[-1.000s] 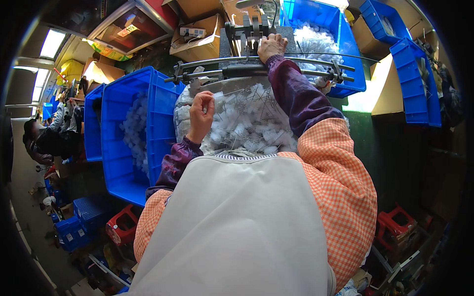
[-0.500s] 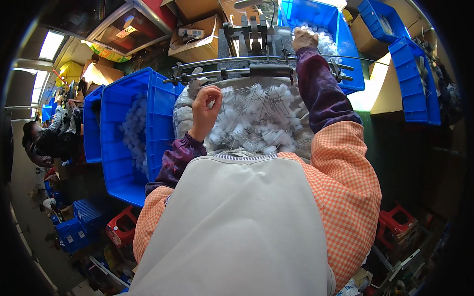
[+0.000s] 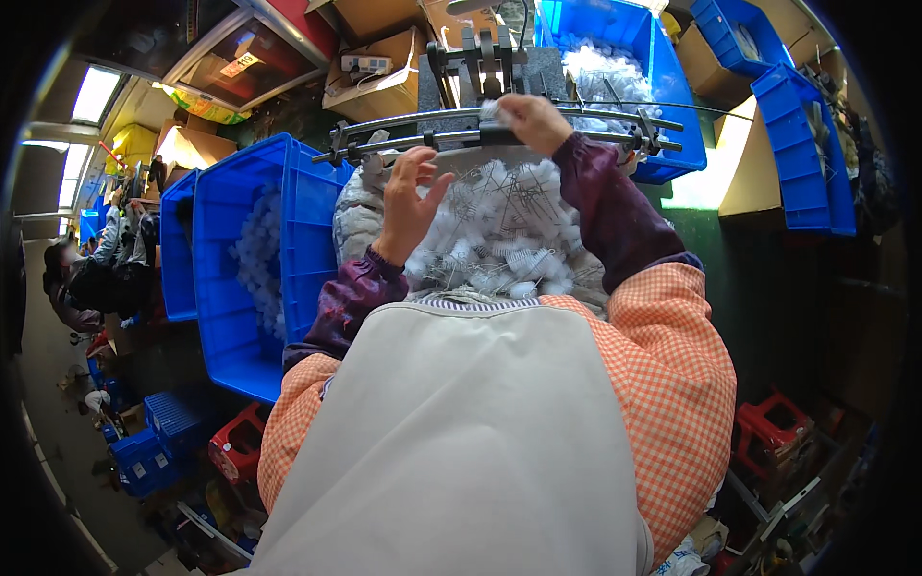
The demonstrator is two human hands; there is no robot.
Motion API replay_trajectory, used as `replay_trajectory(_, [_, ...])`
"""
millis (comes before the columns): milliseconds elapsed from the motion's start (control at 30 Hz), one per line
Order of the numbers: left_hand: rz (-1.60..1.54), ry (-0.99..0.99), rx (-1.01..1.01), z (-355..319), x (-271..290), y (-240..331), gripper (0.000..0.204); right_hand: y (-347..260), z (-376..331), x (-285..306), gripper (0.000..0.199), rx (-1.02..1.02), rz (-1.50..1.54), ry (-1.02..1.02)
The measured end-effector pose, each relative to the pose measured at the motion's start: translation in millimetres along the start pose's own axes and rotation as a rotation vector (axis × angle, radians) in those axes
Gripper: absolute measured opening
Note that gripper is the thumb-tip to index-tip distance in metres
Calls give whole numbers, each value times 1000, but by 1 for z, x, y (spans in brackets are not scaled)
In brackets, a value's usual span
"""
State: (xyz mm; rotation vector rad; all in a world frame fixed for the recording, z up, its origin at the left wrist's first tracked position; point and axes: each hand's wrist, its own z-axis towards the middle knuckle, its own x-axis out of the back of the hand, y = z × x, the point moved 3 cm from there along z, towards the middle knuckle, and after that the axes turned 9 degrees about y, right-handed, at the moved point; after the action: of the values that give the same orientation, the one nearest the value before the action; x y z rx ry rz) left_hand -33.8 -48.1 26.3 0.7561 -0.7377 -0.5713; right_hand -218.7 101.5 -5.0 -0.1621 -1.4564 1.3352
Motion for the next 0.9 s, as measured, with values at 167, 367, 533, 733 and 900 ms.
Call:
replay_trajectory(167, [413, -362, 90, -47, 18, -78, 38, 63, 47, 8, 20, -32, -766, 331])
replay_trajectory(367, [46, -314, 331, -56, 9, -74, 21, 81, 67, -6, 20, -84, -869, 244])
replay_trajectory(533, [-49, -272, 384, -48, 14, -63, 14, 86, 70, -9, 22, -72, -829, 215])
replay_trajectory(733, [-109, -290, 444, -37, 12, -54, 16, 88, 70, -3, 26, -194, -834, 213])
replay_trajectory(900, [-12, -210, 373, -61, 20, -58, 28, 74, 55, 7, 31, -301, -939, 245])
